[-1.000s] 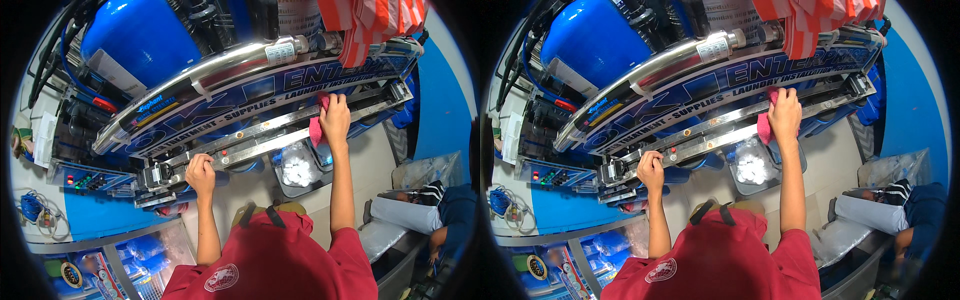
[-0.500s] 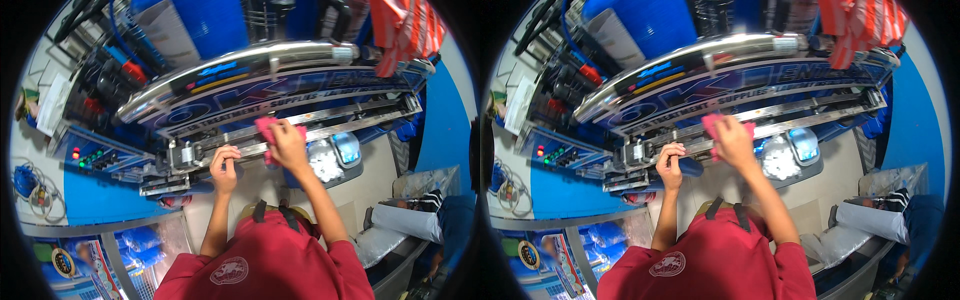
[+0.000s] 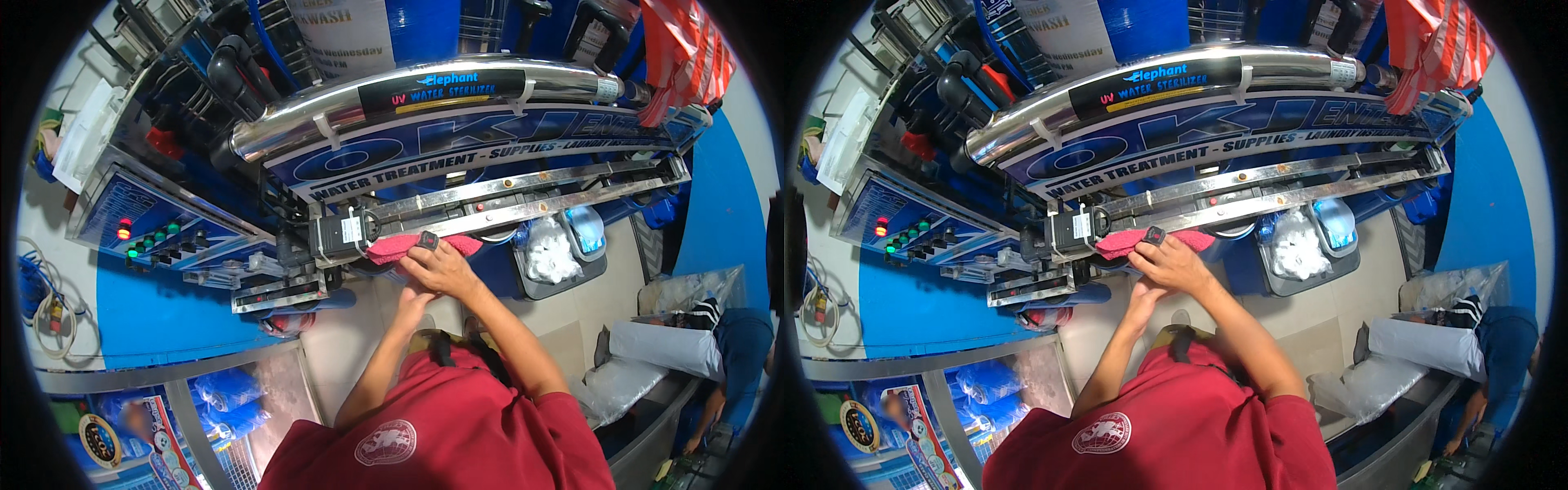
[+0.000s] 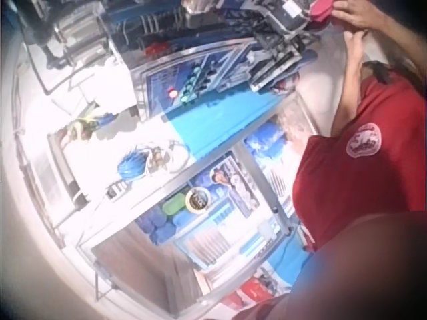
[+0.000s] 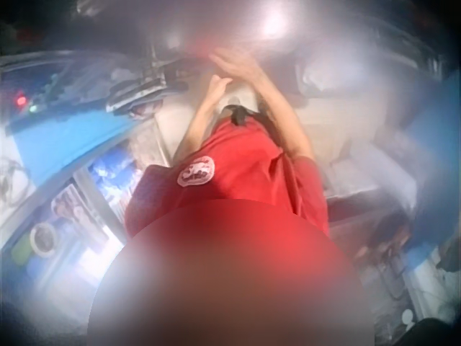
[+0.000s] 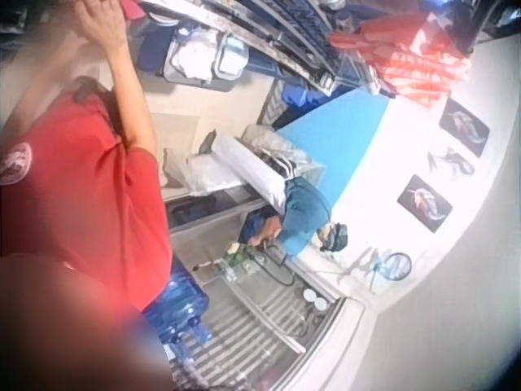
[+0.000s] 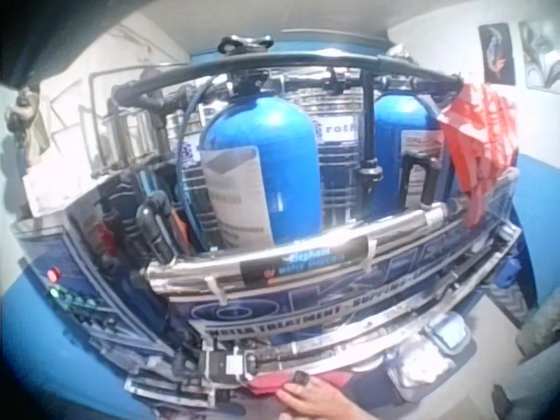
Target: The person wipes the control panel and metal surfaces of a water treatment machine with a pink cloth, then moves to a sink to rinse the cloth in a basin. The person handles the cloth and machine surfaces throughout the clip.
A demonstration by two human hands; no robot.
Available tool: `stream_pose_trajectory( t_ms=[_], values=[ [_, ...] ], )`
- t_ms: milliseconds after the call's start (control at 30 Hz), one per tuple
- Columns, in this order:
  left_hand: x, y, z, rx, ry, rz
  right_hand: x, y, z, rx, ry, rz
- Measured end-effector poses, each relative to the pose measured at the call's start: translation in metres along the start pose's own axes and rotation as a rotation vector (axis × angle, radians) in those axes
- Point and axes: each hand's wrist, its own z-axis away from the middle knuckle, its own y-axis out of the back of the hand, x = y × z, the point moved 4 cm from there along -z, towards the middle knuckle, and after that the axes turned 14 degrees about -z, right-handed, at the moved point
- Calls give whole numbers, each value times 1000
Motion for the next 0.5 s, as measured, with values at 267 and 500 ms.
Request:
stream_pose_trajectory(
  t_ms=[267, 500],
  values=[
    [27, 51, 31, -95, -38, 6, 51, 78, 60, 12, -338, 84],
    [19, 50, 41, -190, -16, -26, 100, 174, 108, 357, -805, 171]
  ],
)
